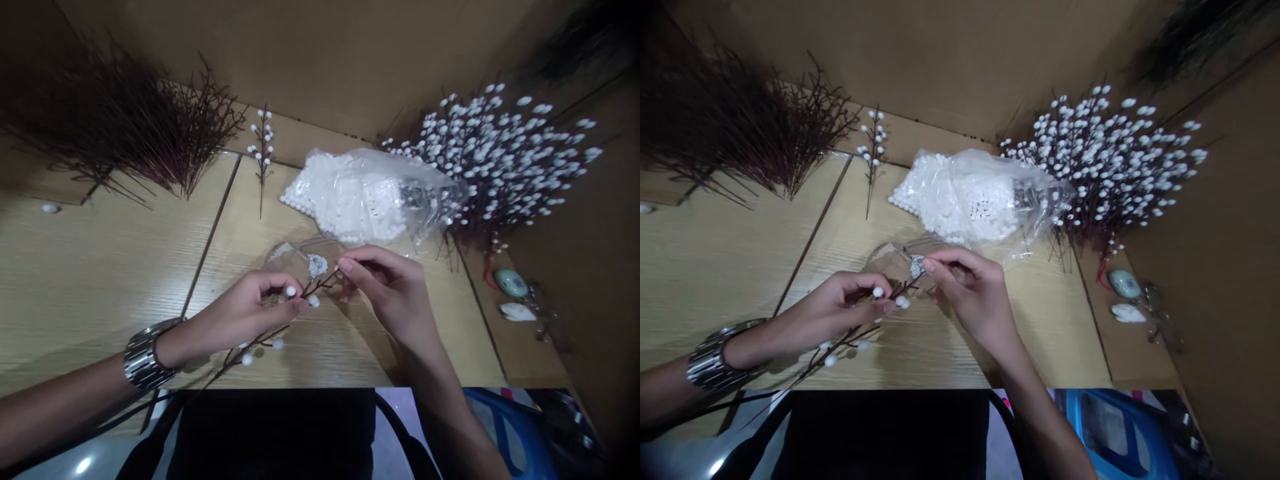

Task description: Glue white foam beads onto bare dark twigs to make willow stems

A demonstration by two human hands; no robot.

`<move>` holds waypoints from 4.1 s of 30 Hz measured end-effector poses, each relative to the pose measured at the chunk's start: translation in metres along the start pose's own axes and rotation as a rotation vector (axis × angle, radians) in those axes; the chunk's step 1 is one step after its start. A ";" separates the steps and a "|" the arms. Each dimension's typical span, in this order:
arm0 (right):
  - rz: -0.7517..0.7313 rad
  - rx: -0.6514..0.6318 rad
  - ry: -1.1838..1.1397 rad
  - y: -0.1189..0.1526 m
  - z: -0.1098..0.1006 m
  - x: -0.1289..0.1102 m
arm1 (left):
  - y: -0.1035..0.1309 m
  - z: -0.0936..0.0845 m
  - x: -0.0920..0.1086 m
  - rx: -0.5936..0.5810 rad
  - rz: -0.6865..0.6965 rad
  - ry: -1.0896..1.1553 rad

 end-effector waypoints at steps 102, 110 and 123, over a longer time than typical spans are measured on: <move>0.056 -0.111 -0.162 -0.001 0.011 0.017 | 0.002 -0.001 -0.001 0.127 0.046 -0.157; 0.085 -0.105 -0.166 -0.002 0.026 0.014 | 0.007 -0.007 0.011 0.281 0.201 -0.119; -0.083 -0.035 -0.045 0.015 0.023 0.013 | 0.005 -0.011 0.006 0.271 0.258 -0.055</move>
Point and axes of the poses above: each hand's wrist, its own y-axis away from the middle knuckle, its own z-axis out of the palm, x = y × z, the point moved 7 cm from there along -y, towards the middle knuckle, and after that the axes turned 2 degrees about y, right-handed, at the moved point
